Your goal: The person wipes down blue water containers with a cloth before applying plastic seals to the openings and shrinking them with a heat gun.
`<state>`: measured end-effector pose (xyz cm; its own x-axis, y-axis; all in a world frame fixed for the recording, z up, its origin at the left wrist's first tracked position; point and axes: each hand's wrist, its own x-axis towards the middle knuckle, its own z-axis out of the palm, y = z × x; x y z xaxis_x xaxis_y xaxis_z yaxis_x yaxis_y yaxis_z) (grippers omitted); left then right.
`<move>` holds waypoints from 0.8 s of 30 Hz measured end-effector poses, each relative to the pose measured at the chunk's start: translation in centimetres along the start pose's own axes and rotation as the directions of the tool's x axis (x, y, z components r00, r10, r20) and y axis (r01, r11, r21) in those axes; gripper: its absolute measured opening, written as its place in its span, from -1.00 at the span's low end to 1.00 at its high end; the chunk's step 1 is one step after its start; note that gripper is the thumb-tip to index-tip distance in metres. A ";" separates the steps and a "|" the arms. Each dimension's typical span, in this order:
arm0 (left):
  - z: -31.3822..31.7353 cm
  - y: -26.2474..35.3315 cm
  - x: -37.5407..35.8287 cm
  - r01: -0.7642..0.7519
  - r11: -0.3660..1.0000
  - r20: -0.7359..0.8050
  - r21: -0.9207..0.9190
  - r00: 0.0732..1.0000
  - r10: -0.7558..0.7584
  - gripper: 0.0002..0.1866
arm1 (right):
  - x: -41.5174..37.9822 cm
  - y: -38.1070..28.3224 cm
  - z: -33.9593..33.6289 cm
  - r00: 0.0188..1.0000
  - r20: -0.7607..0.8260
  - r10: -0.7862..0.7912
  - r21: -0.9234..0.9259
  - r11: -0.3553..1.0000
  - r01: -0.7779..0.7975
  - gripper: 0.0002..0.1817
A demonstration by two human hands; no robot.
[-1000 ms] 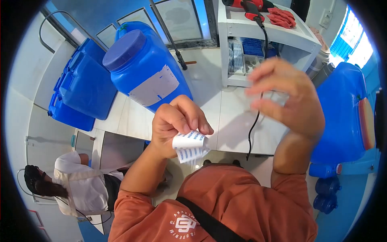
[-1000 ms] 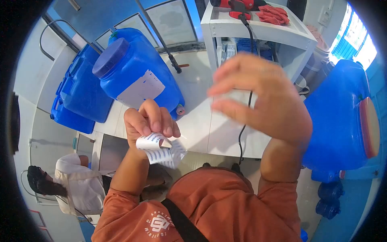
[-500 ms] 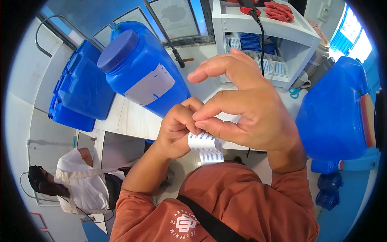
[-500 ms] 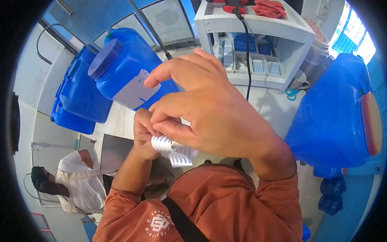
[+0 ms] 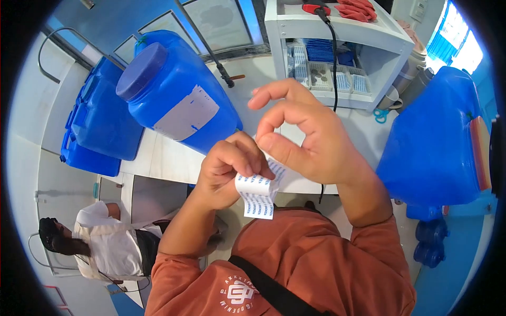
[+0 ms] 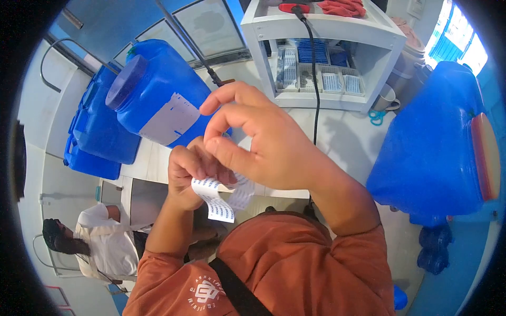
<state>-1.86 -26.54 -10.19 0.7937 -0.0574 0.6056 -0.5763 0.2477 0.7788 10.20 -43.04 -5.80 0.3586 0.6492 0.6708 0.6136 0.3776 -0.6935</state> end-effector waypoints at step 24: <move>-1.6 0.2 -5.9 0.130 0.990 -0.194 -0.063 0.971 -0.140 -0.67 | -10.1 19.3 -12.7 0.709 -0.509 0.488 -0.235 0.713 -0.660 -0.70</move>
<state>-6.32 -24.64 -13.84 0.8891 0.0974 0.4473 -0.4548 0.2986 0.8390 27.36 -50.71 -22.64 0.9119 0.3085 0.2706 0.3662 -0.3143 -0.8758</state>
